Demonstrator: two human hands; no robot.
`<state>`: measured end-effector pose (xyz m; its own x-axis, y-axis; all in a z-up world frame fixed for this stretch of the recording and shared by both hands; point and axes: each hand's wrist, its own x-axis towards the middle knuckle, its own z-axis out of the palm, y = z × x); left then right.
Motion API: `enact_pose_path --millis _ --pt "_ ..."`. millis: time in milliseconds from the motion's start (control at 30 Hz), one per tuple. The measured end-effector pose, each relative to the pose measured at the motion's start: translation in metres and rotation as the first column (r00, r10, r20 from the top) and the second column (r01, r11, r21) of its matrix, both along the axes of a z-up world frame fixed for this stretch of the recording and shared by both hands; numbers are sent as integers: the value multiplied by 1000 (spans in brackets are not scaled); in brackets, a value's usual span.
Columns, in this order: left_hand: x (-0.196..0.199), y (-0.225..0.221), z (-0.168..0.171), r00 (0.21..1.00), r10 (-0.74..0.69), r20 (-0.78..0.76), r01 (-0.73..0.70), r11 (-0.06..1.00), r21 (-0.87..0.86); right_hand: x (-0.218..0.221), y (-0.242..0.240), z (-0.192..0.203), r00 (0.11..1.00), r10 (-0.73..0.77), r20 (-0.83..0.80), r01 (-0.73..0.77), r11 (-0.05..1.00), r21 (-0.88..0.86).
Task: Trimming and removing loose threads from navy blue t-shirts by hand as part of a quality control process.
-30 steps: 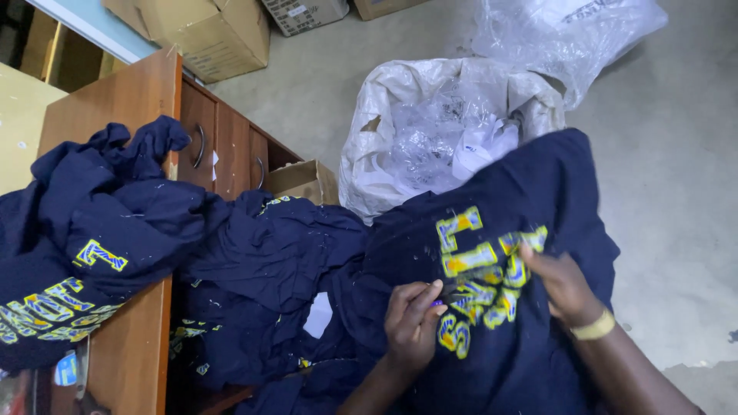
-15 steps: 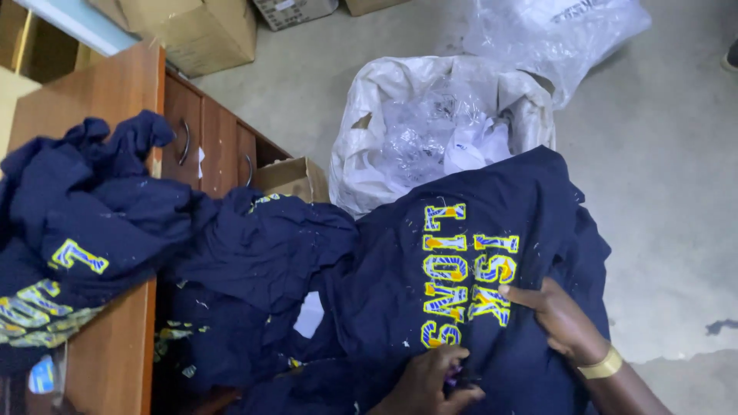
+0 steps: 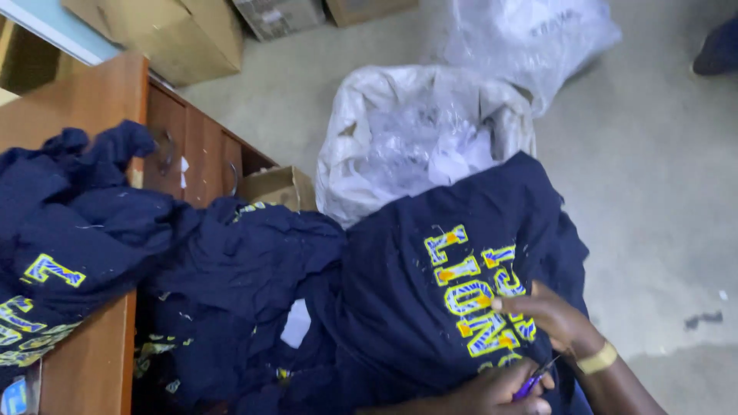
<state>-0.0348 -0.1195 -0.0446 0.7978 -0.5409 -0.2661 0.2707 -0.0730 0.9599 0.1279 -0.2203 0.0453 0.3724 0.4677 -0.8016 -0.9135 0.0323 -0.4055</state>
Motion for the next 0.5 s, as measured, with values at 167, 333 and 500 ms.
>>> enact_pose_path --millis 167,333,500 --pt "33 52 55 999 -40 -8 36 967 -251 3 -3 -37 989 -136 -60 137 991 8" --pt "65 95 36 551 664 505 -710 692 -135 3 1 -30 986 -164 7 164 986 -4" --pt "41 107 31 292 198 936 -840 521 152 2 -19 -72 983 -73 170 71 997 18"
